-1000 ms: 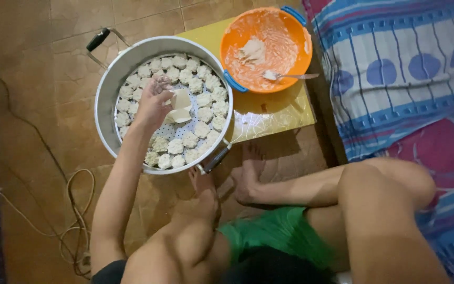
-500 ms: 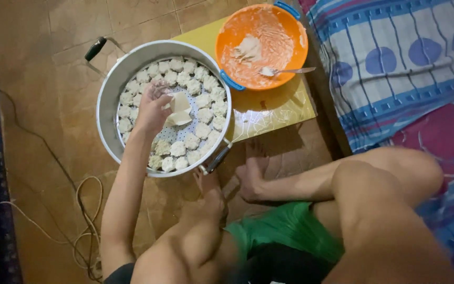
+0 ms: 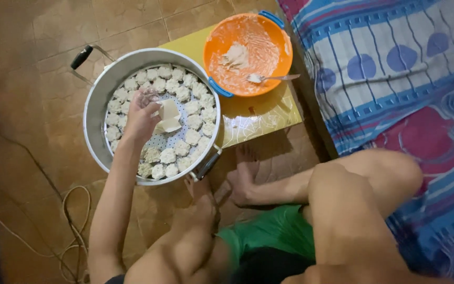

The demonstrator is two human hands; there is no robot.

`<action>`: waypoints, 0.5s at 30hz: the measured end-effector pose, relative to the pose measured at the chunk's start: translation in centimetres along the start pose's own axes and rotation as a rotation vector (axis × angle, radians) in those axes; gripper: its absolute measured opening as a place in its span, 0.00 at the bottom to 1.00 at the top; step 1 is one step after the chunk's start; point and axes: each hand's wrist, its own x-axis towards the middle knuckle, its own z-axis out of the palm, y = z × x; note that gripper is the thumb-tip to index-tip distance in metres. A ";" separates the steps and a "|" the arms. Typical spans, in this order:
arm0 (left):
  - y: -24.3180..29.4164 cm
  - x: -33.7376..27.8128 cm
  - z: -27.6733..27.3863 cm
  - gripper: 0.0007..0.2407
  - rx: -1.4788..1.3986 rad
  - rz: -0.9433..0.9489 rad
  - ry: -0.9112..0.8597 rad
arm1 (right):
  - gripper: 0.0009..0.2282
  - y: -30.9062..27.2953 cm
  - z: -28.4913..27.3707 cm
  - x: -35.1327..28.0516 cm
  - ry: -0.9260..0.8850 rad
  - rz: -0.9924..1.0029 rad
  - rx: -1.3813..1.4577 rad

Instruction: Filling dumpling wrappers with a mixture using a spoon and placing them in a steamer basket.

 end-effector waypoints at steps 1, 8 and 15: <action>0.1 -0.1 0.0 0.18 0.016 0.008 -0.014 | 0.27 -1.0 -0.8 -0.2 -0.010 -0.017 -0.027; 1.2 -1.0 1.3 0.19 0.069 -0.031 0.024 | 0.25 -10.8 -7.0 -3.6 -0.043 -0.130 -0.253; 1.3 -1.0 1.4 0.17 0.080 -0.010 0.005 | 0.23 -23.2 -5.3 -8.2 -0.099 -0.240 -0.449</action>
